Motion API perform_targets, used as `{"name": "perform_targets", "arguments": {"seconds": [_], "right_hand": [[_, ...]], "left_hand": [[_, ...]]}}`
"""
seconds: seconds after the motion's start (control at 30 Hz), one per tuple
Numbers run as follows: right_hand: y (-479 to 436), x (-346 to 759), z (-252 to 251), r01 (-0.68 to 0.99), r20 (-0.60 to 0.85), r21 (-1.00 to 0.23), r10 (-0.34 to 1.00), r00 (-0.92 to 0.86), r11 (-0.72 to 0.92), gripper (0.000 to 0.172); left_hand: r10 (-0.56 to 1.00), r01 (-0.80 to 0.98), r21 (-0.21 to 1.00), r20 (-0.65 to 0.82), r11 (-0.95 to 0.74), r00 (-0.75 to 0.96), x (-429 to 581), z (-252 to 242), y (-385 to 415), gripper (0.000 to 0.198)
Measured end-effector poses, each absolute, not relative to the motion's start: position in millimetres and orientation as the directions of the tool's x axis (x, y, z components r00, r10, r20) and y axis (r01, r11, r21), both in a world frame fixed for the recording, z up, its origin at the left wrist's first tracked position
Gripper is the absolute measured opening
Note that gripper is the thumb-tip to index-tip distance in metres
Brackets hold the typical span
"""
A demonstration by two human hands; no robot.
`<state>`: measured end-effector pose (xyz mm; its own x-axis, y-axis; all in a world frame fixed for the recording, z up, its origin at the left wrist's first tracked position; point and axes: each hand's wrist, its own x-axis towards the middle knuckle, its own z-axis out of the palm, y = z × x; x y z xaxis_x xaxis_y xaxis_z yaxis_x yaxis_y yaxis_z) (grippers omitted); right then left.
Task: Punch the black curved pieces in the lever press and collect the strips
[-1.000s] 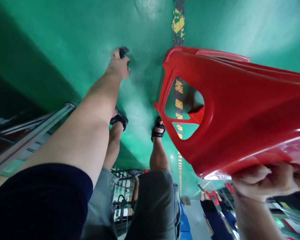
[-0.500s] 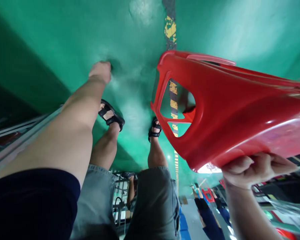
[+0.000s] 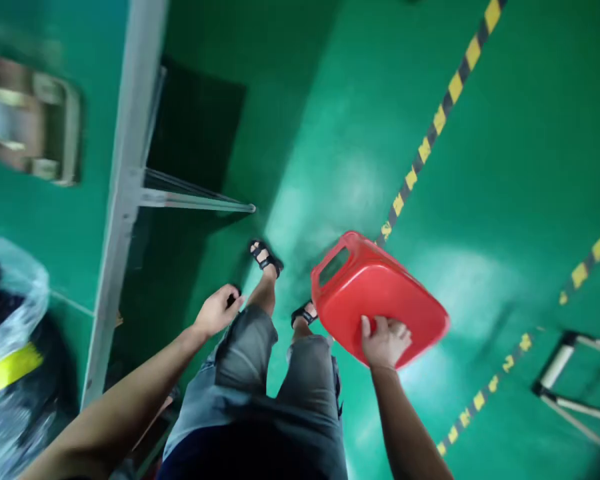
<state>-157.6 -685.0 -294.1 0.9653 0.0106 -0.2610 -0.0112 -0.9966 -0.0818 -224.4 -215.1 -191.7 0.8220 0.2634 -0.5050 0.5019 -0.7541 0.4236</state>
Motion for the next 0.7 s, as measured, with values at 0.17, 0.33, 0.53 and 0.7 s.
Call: {"name": "perform_targets", "arguments": {"seconds": [0.17, 0.33, 0.53, 0.7], "right_hand": [[-553.4, -121.7, -269.9, 0.216, -0.405, -0.095, 0.236, 0.883, -0.972, 0.052], [-457.7, -85.2, -261.6, 0.394, -0.548, -0.079, 0.37, 0.75, -0.916, 0.051], [-381.0, -35.6, -222.2, 0.583, -0.656, -0.019, 0.45, 0.606, -0.813, 0.049], [-308.2, -23.0, -143.8, 0.689, -0.73, 0.055, 0.442, 0.521, -0.722, 0.048]], "left_hand": [[0.329, 0.375, 0.514, -0.183, -0.772, 0.927, -293.5, -74.8, -154.0, 0.016], [0.34, 0.236, 0.523, 0.111, -0.819, 0.934, -308.6, -33.8, -106.1, 0.014], [0.412, 0.23, 0.587, 0.196, -0.776, 0.89, -272.5, -46.1, -56.8, 0.01], [0.5, 0.271, 0.689, 0.152, -0.672, 0.853, -239.3, -63.2, -38.9, 0.012]]}}
